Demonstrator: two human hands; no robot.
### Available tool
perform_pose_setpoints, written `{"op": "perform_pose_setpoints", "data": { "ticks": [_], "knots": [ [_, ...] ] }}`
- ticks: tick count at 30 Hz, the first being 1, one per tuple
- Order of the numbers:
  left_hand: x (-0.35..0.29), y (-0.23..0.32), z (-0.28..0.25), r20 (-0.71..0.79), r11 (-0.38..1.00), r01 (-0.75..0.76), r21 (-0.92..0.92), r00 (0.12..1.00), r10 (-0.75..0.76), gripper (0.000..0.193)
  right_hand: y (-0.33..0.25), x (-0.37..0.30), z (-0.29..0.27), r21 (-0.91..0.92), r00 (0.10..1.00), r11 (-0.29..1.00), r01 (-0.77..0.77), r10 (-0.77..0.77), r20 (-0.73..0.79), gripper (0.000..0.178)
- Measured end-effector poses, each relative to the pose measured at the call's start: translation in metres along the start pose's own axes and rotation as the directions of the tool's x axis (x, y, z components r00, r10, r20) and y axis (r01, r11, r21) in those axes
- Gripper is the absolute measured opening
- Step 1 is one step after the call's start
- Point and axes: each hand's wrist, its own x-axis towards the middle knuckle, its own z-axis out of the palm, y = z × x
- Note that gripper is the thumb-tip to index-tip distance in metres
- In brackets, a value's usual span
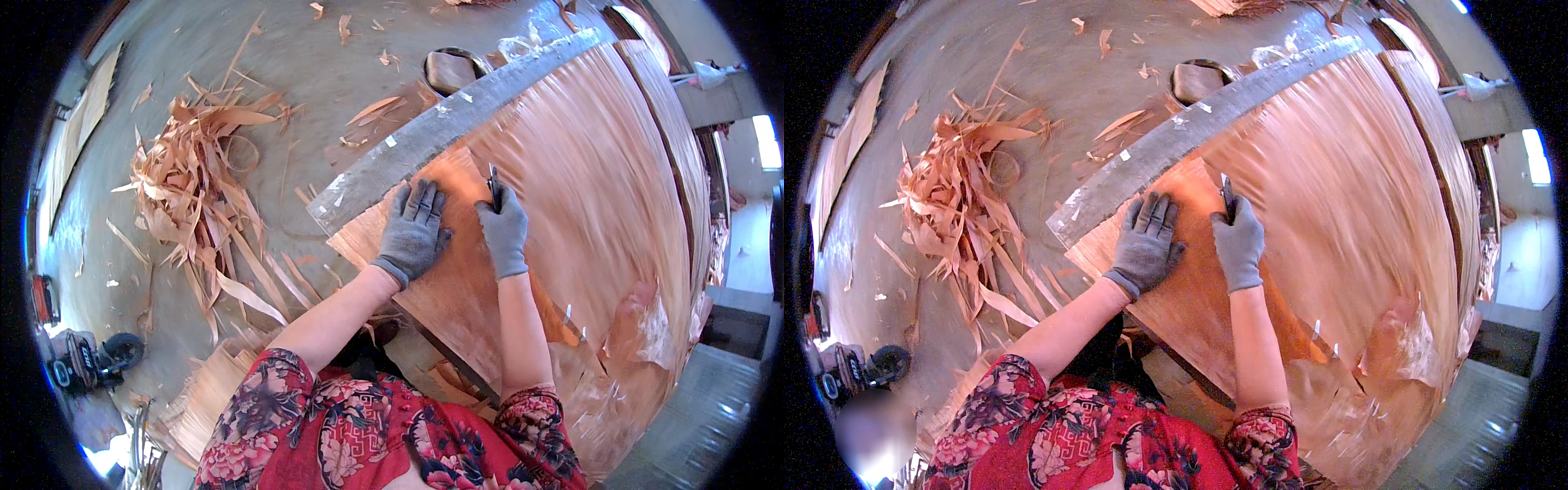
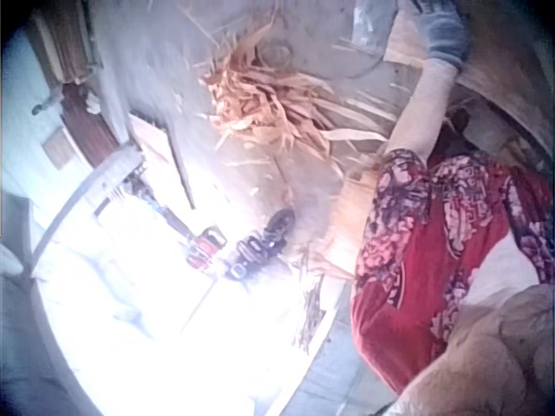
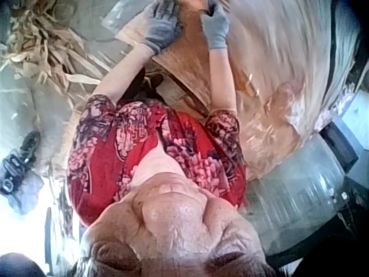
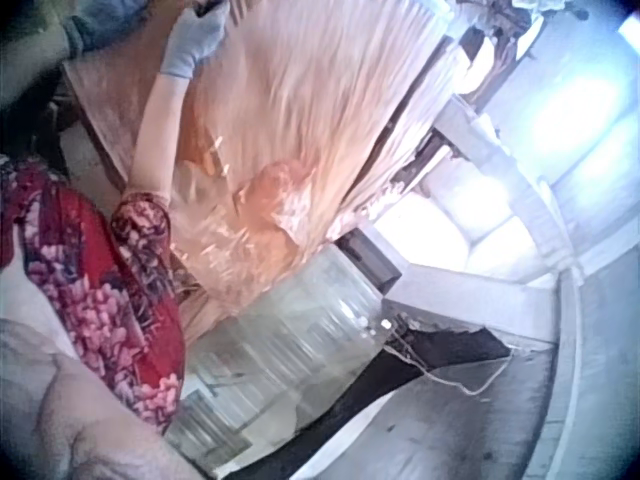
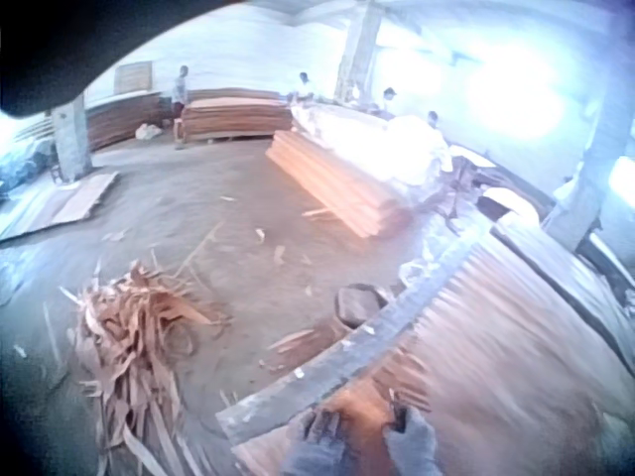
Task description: The person applies thin wood veneer sheets to a large curved surface. They smooth the veneer, trim excess material with a utility knife, and secure the sheets with white tape.
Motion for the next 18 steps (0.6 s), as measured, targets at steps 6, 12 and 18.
{"op": "perform_pose_setpoints", "data": {
  "ticks": [6,12,18],
  "knots": [
    [0.001,-0.009,0.019,-0.001,1.000,-0.020,0.001,1.000,0.020,0.065,-0.038,-0.051,-0.017,0.009,0.954,0.967,0.255,-0.250,-0.164,0.034],
    [0.003,-0.001,0.010,-0.010,0.975,-0.114,0.188,0.993,0.118,0.065,0.009,-0.129,0.004,0.456,0.991,0.882,-0.116,0.072,0.113,0.028],
    [0.002,-0.005,0.012,-0.015,0.945,-0.137,0.296,0.989,0.148,0.063,0.022,-0.134,-0.075,0.652,0.880,0.596,-0.469,0.380,0.285,0.030]
  ]
}}
